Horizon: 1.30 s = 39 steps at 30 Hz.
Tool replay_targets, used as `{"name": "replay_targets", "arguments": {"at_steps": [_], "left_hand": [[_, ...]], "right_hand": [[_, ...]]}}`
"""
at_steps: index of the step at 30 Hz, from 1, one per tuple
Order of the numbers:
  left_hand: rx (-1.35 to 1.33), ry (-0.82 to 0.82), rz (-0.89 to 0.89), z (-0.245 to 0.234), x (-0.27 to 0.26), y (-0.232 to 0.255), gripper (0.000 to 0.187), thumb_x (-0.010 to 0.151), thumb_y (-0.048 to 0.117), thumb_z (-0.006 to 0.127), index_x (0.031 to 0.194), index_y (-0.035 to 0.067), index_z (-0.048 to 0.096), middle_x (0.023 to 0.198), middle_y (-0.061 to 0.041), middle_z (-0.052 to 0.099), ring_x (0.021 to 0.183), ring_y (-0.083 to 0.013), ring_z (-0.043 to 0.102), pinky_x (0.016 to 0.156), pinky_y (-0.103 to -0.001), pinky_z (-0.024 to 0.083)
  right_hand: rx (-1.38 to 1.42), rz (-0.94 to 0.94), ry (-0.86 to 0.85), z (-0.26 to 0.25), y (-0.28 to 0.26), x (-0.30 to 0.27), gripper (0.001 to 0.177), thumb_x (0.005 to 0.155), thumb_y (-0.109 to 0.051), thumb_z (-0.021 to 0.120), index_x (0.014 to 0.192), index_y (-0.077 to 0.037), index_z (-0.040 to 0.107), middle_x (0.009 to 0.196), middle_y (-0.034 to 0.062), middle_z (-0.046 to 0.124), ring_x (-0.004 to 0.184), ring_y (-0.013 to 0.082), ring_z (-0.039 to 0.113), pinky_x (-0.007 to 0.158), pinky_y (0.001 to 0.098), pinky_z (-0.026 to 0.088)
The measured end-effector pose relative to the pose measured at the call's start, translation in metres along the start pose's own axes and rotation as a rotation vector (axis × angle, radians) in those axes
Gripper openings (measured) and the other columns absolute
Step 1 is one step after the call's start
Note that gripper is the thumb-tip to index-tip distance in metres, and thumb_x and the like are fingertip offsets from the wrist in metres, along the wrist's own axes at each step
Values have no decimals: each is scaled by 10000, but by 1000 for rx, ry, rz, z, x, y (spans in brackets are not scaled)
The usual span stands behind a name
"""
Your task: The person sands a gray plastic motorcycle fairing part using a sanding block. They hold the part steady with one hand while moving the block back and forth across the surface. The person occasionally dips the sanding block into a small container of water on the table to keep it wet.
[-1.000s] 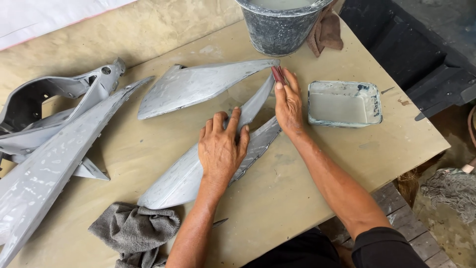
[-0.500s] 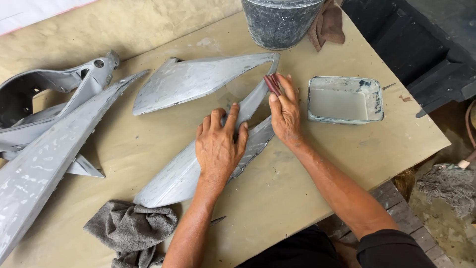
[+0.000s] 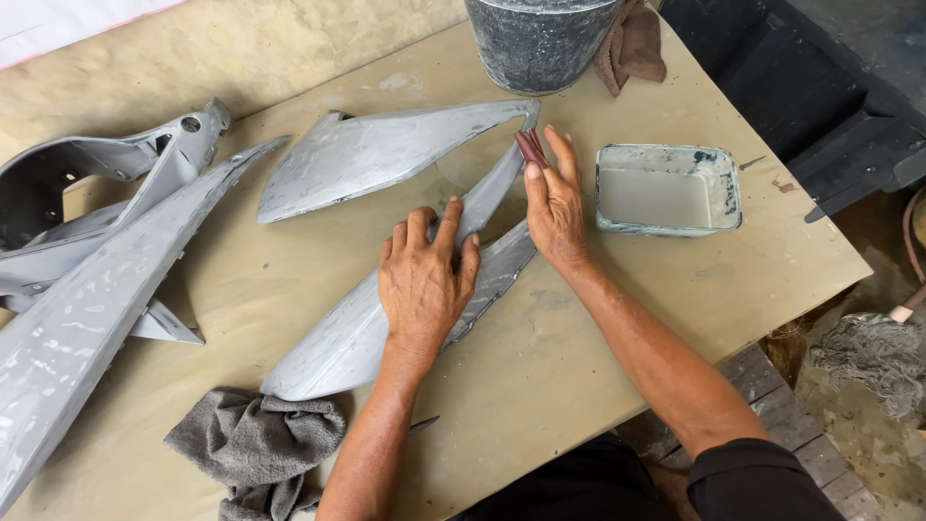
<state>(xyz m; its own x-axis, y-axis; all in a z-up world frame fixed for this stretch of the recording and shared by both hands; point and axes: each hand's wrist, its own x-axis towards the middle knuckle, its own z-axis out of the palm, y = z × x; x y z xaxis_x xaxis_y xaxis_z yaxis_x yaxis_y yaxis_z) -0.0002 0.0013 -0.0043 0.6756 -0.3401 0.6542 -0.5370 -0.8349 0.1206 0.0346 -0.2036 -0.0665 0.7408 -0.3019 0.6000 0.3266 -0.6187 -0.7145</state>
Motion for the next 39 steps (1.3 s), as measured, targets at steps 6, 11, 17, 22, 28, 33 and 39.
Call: {"name": "replay_targets", "arguments": {"at_steps": [6,11,17,22,28,33,39], "left_hand": [[-2,15,1,-1,1,1,406,942,402,620,1280,189,695,1052,-74,581,973,-285,655,891,-415,521],[-4,4,-2,-3,1,2,399,954,397,608,1284,190,695,1053,-72,580,969,-283,653,888,-412,519],[1,18,1,0,1,0,398,947,402,617,1275,191,698,1048,-71,583,965,-283,655,877,-412,523],[-16,-7,0,-2,1,0,410,951,403,609,1294,194,687,1064,-70,576,967,-288,650,893,-421,514],[-50,-62,-13,-3,4,-1,442,930,413,644,1299,171,674,1083,-76,581,1009,-310,650,970,-456,470],[24,-109,4,-4,11,8,527,897,439,695,1310,117,631,1134,-87,573,1075,-302,628,1059,-484,385],[-223,-110,171,-2,28,68,442,894,303,718,1274,87,658,1206,-116,595,1194,-331,584,1048,-491,413]], "right_hand": [[-46,-43,-74,-10,-33,-20,423,1109,-294,423,1459,-112,574,1625,73,334,1524,409,232,1207,626,143],[-28,-30,-22,-1,-5,-4,430,1109,-285,418,1424,-56,601,1605,119,358,1507,441,245,1225,610,147],[-18,-22,-43,-7,-24,-12,450,1110,-328,407,1445,-85,582,1609,108,351,1521,423,221,1210,639,122],[44,46,11,-10,-13,6,397,1118,-274,432,1419,-76,598,1577,117,383,1476,455,277,1220,618,198],[131,-9,37,-56,-41,17,358,1115,-280,444,1281,-69,681,1342,69,584,1221,300,613,1061,424,454],[5,-64,-66,-126,-45,20,238,1090,-204,597,998,-72,774,979,39,698,923,222,708,834,298,541],[-566,71,-509,-179,-15,36,380,1031,-276,625,763,-19,703,808,177,695,794,421,690,660,474,500]]}}
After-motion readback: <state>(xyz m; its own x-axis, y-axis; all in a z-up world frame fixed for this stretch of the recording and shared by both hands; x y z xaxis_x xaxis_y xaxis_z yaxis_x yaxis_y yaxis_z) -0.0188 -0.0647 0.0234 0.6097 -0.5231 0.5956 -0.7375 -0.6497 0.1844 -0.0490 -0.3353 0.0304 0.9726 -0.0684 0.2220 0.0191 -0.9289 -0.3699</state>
